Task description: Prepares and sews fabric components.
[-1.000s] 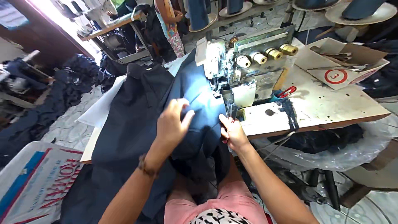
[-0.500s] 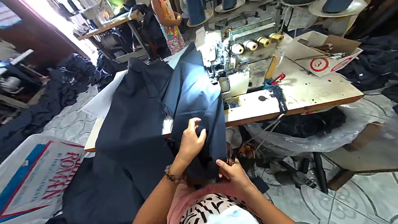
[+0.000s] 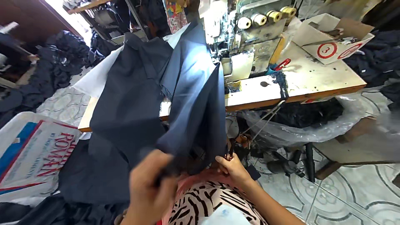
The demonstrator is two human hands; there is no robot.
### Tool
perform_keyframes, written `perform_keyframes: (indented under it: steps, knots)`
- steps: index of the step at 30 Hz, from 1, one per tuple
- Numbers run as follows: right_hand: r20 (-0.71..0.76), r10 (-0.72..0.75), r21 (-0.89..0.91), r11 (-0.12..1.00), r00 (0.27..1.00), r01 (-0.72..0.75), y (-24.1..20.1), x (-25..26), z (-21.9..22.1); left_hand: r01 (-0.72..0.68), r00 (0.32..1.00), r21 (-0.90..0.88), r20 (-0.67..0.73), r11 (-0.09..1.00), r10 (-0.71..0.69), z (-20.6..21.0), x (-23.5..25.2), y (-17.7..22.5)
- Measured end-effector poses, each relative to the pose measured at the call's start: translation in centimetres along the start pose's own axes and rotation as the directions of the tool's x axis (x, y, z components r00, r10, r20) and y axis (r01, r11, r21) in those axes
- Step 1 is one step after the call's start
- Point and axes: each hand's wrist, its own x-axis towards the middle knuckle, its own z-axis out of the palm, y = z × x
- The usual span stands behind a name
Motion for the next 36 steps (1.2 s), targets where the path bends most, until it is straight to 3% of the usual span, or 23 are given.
perform_keyframes:
  steps: [3,5,6,11,13,15,17,20,23,26,29,32,36]
  knots:
    - [0.066,-0.001,-0.047,0.999,0.998,0.004,-0.8,-2.0,1.1,-0.148,0.94,0.136,0.327,0.98,0.097,4.4,-1.5,1.5]
    - [0.076,-0.043,-0.046,0.998,0.996,0.046,-0.9,-2.8,1.3,-0.079,0.874,0.206,0.484,0.975,-0.031,7.4,-2.5,-0.6]
    - [0.06,-0.066,-0.038,0.997,0.996,0.069,-0.9,-3.0,1.2,-0.007,0.858,0.253,0.499,0.967,-0.124,8.0,-2.6,-1.9]
    - [-0.033,-0.074,-0.113,0.991,0.997,0.07,-1.5,-3.1,0.2,0.236,0.905,0.406,0.24,0.883,-0.352,4.7,-1.5,-9.6]
    - [-0.033,-0.075,-0.104,0.992,0.997,0.072,-1.1,-3.1,0.1,0.39,0.856,0.39,0.18,0.834,-0.485,3.2,-3.3,-12.3]
    - [-0.026,-0.088,-0.079,0.993,0.996,0.086,-0.6,-2.7,0.3,0.567,0.758,0.313,0.165,0.762,-0.631,2.2,-5.3,-13.5]
    - [-0.032,-0.086,-0.045,0.995,0.996,0.084,0.1,-2.4,0.6,0.66,0.709,0.233,0.12,0.714,-0.695,2.0,-6.8,-13.8]
    - [-0.08,-0.068,-0.032,0.997,0.994,0.066,0.3,-1.9,1.1,0.72,0.691,0.084,0.006,0.689,-0.723,2.0,-6.5,-13.2]
    - [-0.182,-0.131,-0.175,0.979,0.974,0.099,0.3,-1.5,0.7,0.717,0.694,-0.067,-0.016,0.694,-0.719,1.5,-6.0,-12.2]
    - [-0.325,-0.283,-0.351,0.922,0.902,0.163,0.9,-0.1,-1.6,0.714,0.701,-0.071,0.065,0.697,-0.711,0.4,-7.1,-11.0]
    - [-0.359,-0.365,-0.418,0.886,0.859,0.202,1.1,1.0,-3.7,0.684,0.729,-0.045,0.08,0.728,-0.68,0.6,-8.2,-11.7]
    - [-0.207,-0.353,-0.51,0.835,0.913,0.207,1.5,0.8,-3.9,0.676,0.737,-0.094,0.079,0.731,-0.671,0.8,-10.8,-12.8]
    - [0.137,-0.191,-0.697,0.678,0.972,0.232,1.2,0.4,-0.6,0.722,0.686,-0.154,0.033,0.674,-0.727,1.0,-12.5,-12.5]
